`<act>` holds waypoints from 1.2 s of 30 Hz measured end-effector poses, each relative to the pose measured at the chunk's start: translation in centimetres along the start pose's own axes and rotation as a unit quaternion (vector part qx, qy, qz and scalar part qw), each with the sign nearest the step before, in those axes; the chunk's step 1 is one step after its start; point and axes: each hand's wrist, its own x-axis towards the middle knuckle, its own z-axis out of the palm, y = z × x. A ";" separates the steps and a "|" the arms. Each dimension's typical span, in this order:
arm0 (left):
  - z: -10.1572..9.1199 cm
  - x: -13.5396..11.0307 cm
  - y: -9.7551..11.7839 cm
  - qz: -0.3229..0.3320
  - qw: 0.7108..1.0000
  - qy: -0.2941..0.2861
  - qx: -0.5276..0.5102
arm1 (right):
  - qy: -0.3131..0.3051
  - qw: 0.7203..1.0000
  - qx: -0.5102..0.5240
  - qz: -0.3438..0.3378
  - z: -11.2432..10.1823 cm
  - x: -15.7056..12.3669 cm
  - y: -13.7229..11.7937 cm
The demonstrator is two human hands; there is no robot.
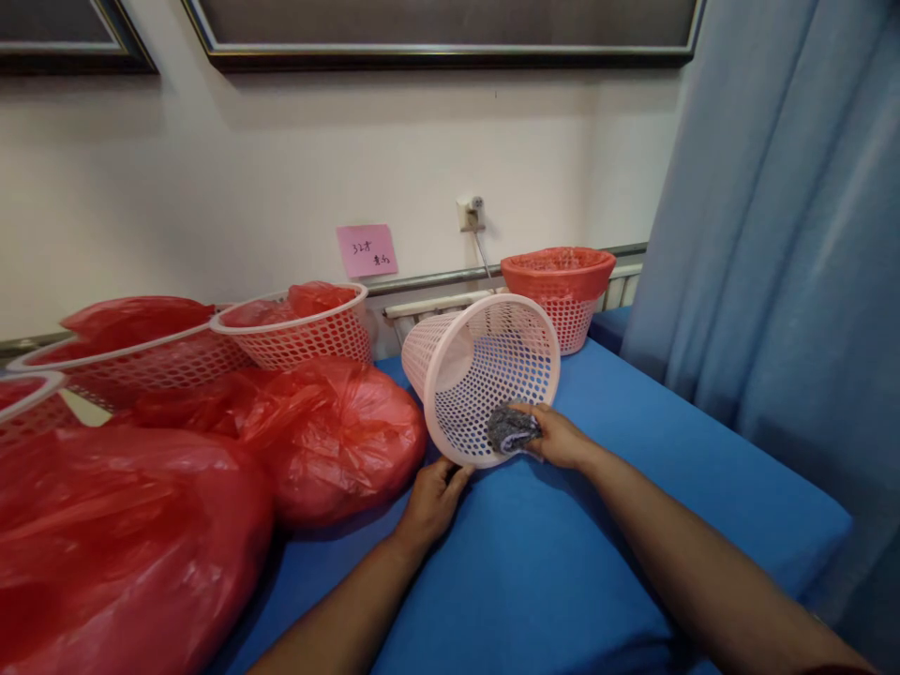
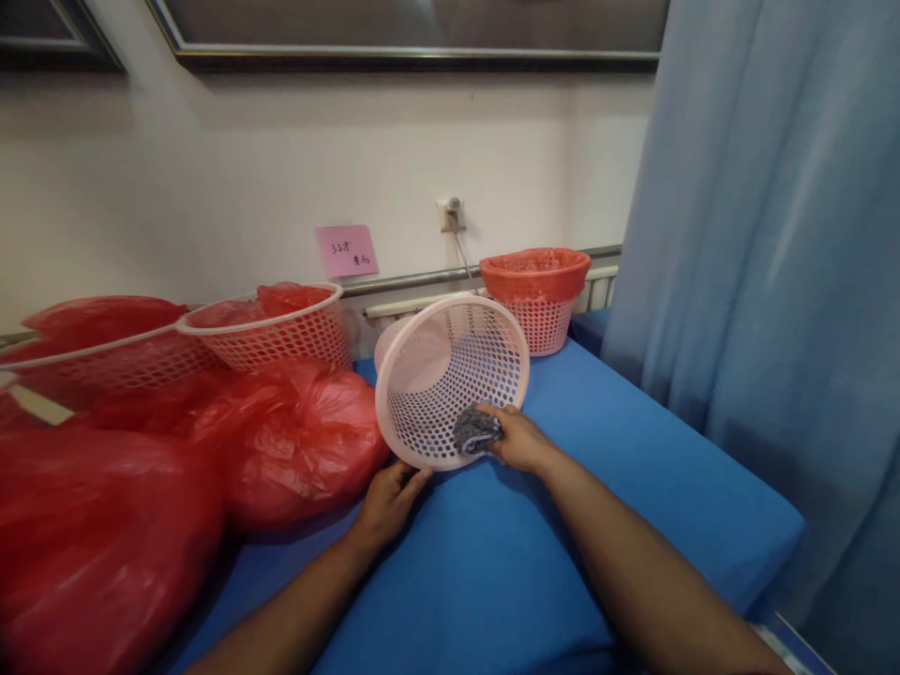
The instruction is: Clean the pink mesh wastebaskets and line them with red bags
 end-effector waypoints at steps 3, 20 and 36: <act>-0.4 -0.1 0.5 0.020 0.997 0.067 0.012 | 0.101 0.978 -0.162 0.079 -2.4 -0.1 -0.5; 0.1 -0.3 0.3 -0.007 1.000 -0.012 0.009 | -0.050 0.996 -0.075 -0.028 -0.2 -0.7 -1.1; 0.3 -0.2 -0.3 -0.003 1.000 -0.008 -0.008 | -0.127 0.985 0.099 -0.058 1.2 -0.6 -1.3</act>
